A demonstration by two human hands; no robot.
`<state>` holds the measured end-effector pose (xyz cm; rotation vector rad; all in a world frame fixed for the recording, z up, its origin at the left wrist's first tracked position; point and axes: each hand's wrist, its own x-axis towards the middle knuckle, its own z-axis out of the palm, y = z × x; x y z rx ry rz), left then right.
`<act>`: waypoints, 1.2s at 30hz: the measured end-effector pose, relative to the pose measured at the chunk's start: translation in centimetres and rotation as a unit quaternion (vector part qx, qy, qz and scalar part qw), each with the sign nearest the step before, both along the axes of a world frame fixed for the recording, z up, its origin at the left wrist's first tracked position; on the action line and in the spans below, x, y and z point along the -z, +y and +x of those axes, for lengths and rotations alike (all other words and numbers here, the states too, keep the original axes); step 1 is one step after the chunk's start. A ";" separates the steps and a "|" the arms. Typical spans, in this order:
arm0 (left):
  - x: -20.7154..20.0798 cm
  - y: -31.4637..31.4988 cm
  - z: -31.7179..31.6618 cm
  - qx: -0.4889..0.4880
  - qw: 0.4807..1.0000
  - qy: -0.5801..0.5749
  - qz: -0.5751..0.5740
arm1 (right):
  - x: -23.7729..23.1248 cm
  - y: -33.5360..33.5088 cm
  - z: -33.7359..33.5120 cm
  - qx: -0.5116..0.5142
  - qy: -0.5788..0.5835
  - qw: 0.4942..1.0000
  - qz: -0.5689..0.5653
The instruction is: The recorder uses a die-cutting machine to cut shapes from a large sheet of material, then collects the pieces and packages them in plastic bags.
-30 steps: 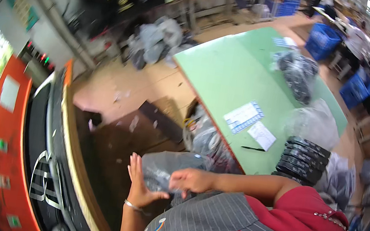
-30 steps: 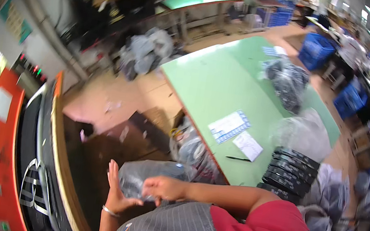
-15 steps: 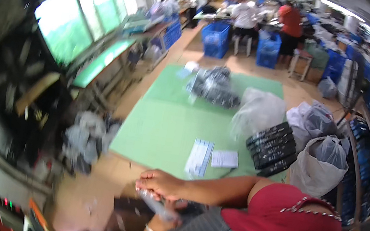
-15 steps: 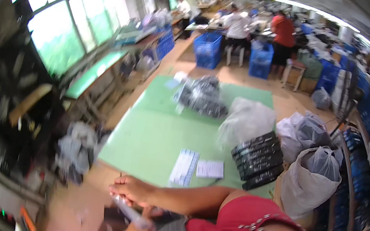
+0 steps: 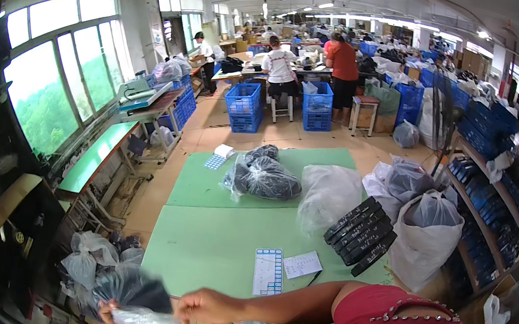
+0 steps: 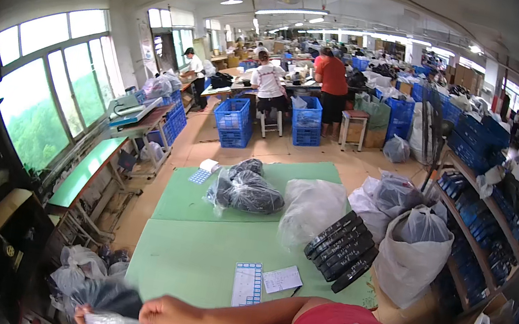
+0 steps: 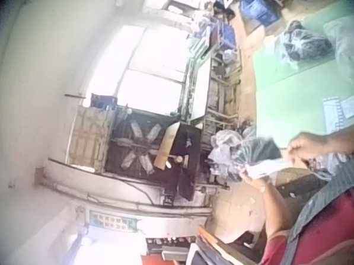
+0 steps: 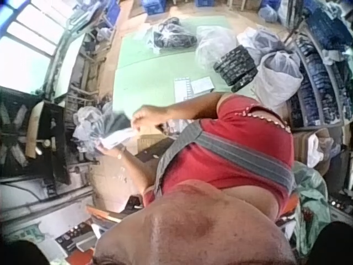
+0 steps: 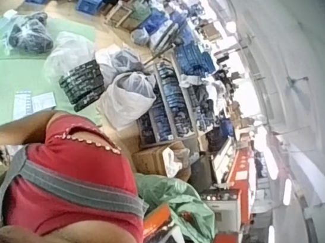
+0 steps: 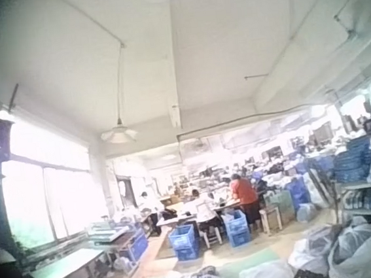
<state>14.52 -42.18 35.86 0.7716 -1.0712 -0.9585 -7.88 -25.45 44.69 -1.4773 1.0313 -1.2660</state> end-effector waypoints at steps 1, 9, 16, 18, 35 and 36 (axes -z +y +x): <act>-0.5 -0.6 -1.3 0.011 0.998 0.050 -0.019 | 1.1 -0.1 0.1 -0.046 -0.076 0.992 0.084; -5.9 3.9 -11.8 0.418 0.908 -0.021 -0.001 | 8.4 -2.2 -9.8 0.022 -0.119 0.991 0.054; -8.1 8.9 -17.7 0.460 0.876 -0.144 -0.017 | -2.8 2.5 -14.9 0.088 0.044 0.994 0.052; -5.3 7.6 -18.2 0.458 0.865 -0.206 -0.010 | -1.9 4.5 -13.6 0.179 0.125 0.957 -0.193; 2.7 15.7 -23.0 0.398 0.848 0.056 0.347 | 6.0 9.3 -7.9 0.289 0.258 0.921 -0.027; 3.4 15.8 -22.5 0.408 0.832 0.088 0.365 | 6.8 9.0 -7.7 0.290 0.249 0.922 -0.055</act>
